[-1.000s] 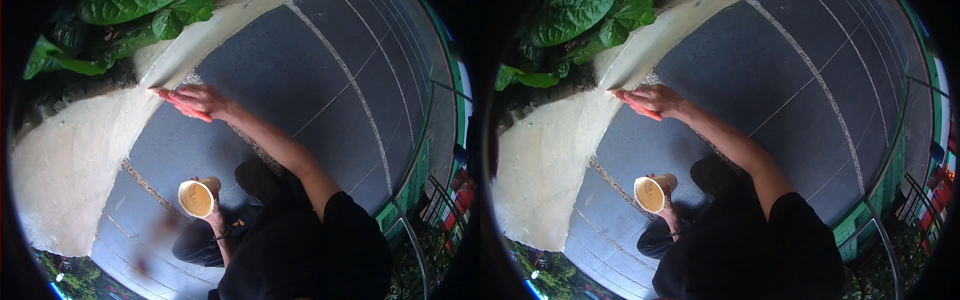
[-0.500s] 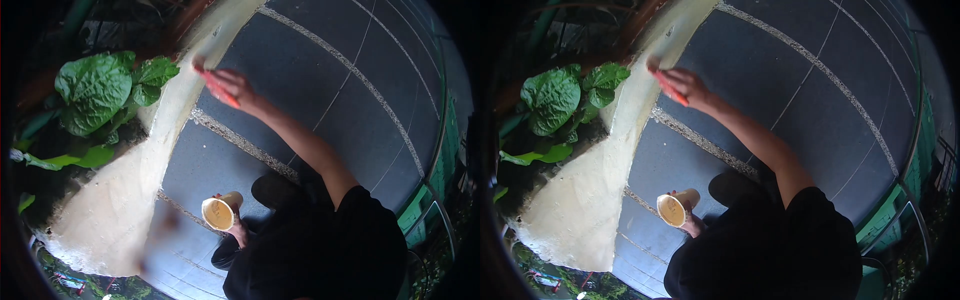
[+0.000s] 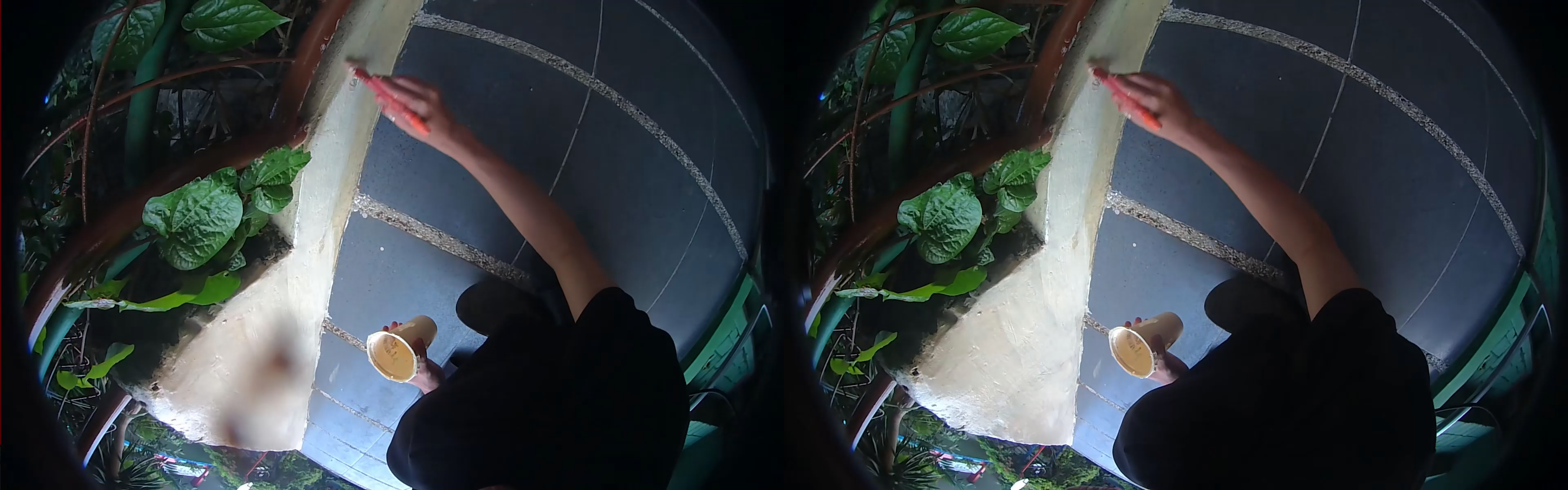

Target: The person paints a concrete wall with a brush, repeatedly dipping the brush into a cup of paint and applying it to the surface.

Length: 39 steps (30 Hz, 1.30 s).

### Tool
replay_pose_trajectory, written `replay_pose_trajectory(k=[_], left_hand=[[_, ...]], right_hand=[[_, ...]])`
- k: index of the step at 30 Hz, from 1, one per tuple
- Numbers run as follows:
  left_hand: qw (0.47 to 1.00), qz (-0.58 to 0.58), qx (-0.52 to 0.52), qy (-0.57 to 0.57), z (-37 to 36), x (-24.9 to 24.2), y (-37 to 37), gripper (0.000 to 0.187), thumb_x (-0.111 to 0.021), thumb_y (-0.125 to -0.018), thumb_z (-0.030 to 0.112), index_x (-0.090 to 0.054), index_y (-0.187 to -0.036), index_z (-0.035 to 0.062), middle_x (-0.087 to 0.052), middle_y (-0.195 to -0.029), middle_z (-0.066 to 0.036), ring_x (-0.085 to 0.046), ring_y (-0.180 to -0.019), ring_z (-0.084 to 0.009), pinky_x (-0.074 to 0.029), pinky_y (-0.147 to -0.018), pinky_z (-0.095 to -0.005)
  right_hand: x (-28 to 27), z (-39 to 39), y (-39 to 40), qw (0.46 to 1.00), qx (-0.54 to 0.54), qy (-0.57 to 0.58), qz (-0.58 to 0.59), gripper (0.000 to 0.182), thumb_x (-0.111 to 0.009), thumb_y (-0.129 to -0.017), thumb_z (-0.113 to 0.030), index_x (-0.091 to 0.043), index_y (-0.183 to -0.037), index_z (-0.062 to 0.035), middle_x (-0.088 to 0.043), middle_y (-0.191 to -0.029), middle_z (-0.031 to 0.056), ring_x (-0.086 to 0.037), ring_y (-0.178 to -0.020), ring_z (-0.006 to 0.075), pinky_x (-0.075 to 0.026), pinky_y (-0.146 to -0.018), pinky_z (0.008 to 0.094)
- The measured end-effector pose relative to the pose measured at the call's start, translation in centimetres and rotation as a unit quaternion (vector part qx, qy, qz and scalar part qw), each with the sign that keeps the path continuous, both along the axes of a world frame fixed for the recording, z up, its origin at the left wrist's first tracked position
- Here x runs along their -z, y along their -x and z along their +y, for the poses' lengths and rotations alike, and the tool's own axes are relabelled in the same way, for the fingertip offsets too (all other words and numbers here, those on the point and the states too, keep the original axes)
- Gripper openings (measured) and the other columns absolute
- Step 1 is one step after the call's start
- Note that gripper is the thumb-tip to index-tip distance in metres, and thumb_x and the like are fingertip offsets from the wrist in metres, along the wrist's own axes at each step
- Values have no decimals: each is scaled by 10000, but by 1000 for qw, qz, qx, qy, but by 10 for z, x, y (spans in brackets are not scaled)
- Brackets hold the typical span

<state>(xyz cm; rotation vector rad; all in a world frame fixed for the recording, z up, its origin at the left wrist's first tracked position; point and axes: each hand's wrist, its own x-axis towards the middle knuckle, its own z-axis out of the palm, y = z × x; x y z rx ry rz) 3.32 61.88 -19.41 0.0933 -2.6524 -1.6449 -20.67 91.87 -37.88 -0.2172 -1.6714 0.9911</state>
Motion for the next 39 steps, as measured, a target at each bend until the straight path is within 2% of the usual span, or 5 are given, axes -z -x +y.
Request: replay_pose_trajectory(k=[6,13,18,26,39], left_hand=[[1000,11,14,-9,2,-4,9,768,-760,-841,233,-320,-1433,21,-478,-1373,-157,-463,-1292,-314,-371,-1089,-498],[999,30,18,-31,-19,-13,17,766,-756,-844,244,-318,-1432,22,-476,-1370,-155,-465,-1287,-314,-376,-1084,-498],[998,40,2,-44,-30,-16,18,765,-753,-847,253,-316,-1431,22,-475,-1367,-153,-466,-1283,-314,-380,-1081,-498],[998,25,-16,-55,-12,-6,15,763,-748,-851,266,-314,-1430,23,-473,-1363,-151,-467,-1277,-314,-387,-1077,-499],[998,9,-26,-50,-11,-8,21,825,-747,-842,370,-285,-1436,31,-458,-1353,-159,-476,-1260,-317,-398,-1072,-504]], right_hand=[[-37,-138,-32,937,-340,65,-45,356,-626,-937,-229,-593,-1249,-60,-680,-959,63,-666,-876,189,-595,-766,318],[24,-25,2,997,-44,-62,14,346,-750,-824,-108,-656,-1129,26,-702,-948,140,-710,-813,212,-617,-674,282],[38,-2,6,977,131,168,-2,295,-733,-809,-66,-673,-1091,-2,-687,-879,156,-703,-746,266,-569,-644,348],[-27,-188,-45,934,-239,264,-2,365,-684,-844,16,-642,-1205,-18,-706,-964,110,-695,-790,169,-567,-700,262],[26,0,23,957,158,241,5,356,-662,-933,-176,-621,-1165,90,-705,-833,103,-681,-708,157,-578,-648,284]])
